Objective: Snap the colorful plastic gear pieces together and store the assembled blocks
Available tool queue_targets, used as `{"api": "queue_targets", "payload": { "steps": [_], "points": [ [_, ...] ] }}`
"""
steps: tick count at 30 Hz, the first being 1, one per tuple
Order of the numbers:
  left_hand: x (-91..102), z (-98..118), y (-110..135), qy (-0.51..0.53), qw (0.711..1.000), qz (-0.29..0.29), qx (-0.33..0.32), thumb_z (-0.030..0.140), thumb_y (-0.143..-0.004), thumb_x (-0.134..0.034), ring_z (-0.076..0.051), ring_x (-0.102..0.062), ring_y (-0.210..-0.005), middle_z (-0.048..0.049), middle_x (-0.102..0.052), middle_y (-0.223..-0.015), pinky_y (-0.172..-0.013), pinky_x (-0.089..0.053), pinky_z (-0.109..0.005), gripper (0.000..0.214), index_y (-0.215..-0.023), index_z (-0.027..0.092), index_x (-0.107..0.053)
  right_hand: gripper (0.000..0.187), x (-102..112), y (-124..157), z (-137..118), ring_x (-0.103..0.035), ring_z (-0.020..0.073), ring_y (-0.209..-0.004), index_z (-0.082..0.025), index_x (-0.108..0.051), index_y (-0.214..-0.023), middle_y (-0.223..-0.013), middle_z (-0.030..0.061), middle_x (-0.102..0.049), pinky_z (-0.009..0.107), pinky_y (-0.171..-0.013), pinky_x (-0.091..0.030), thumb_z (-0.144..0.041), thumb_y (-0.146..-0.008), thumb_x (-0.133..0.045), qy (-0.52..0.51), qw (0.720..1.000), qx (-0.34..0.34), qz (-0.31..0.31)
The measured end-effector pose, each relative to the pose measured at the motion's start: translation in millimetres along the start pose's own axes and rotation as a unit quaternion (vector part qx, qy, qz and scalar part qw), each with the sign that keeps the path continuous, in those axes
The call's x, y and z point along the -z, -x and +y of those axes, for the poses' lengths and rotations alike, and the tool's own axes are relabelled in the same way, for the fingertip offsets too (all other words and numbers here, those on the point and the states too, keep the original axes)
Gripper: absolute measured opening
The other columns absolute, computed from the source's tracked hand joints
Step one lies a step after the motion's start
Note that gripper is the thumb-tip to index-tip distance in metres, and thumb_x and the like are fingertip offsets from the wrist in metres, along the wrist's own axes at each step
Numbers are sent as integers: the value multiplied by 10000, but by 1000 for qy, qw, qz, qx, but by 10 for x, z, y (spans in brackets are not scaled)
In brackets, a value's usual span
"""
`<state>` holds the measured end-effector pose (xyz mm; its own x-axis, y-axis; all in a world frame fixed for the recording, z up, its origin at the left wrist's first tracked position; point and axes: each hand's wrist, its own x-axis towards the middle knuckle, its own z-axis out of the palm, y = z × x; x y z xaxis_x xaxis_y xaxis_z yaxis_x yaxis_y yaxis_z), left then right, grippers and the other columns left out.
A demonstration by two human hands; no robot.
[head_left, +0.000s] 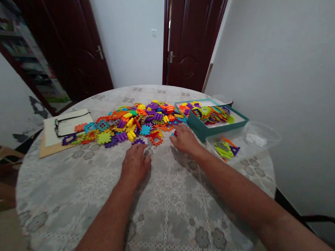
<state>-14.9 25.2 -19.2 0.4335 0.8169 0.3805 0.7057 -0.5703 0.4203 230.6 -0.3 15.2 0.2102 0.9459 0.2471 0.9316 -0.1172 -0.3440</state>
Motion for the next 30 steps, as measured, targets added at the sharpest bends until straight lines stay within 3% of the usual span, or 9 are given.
{"api": "queue_targets", "payload": {
  "steps": [3, 6, 11, 19, 23, 28, 30],
  "points": [
    [7, 15, 3, -5, 1000, 0, 5, 261, -926, -583, -310, -563, -1342, -150, -641, -1385, -1163, -462, -447, 403, -1319, 206, -658, 565, -156, -120, 43, -430, 373, -1436, -168, -565, -1482, -1575, 223, -462, 536, -1163, -367, -453, -995, -592, 23, 998, -62, 17],
    [18, 40, 9, -16, 1000, -5, 4, 245, -913, -607, -318, -575, -1326, -159, -655, -1360, -1163, -463, -452, 405, -1308, 191, -676, 525, -311, -72, 64, -427, 394, -1424, -180, -612, -1429, -1574, 208, -473, 552, -1159, -359, -467, -991, -590, 68, 995, -73, 24],
    [62, 105, 18, -32, 999, -29, -12, 230, -886, -642, -316, -603, -1274, -147, -688, -1300, -1154, -471, -455, 398, -1278, 195, -698, 468, -401, 68, 85, -517, 339, -1329, -156, -649, -1377, -1404, 187, -617, 475, -1155, -382, -416, -993, -581, 58, 998, 19, 2],
    [55, 135, 28, -21, 999, -33, -25, 241, -883, -667, -330, -622, -1239, -158, -725, -1254, -1120, -477, -472, 377, -1252, 179, -712, 419, -418, 110, -2, -627, 273, -1225, -190, -711, -1287, -1272, 125, -720, 441, -1122, -456, -249, -874, -756, -140, 974, 181, 8],
    [52, 172, 40, -3, 998, -40, -37, 261, -855, -719, -349, -630, -1222, -164, -733, -1250, -1097, -481, -491, 412, -1257, 172, -716, 482, -404, 143, -61, -676, 258, -1181, -215, -702, -1309, -1273, 116, -729, 451, -1083, -513, -329, -852, -809, -290, 942, 166, -12],
    [52, 225, 18, 83, 996, -22, 7, 324, -868, -718, -354, -671, -1144, -157, -763, -1183, -1043, -496, -513, 369, -1212, 193, -746, 455, -445, 176, -151, -720, 233, -1097, -267, -699, -1284, -1212, 82, -757, 440, -961, -598, -383, -855, -798, -498, 853, 120, -102],
    [60, 226, -11, 182, 982, -32, 46, 329, -880, -688, -318, -705, -1068, -145, -778, -1137, -980, -534, -471, 335, -1180, 194, -755, 437, -453, 182, -172, -713, 233, -1108, -269, -700, -1271, -1229, 81, -747, 436, -961, -603, -382, -860, -797, -497, 852, 135, -91]
  ]
}}
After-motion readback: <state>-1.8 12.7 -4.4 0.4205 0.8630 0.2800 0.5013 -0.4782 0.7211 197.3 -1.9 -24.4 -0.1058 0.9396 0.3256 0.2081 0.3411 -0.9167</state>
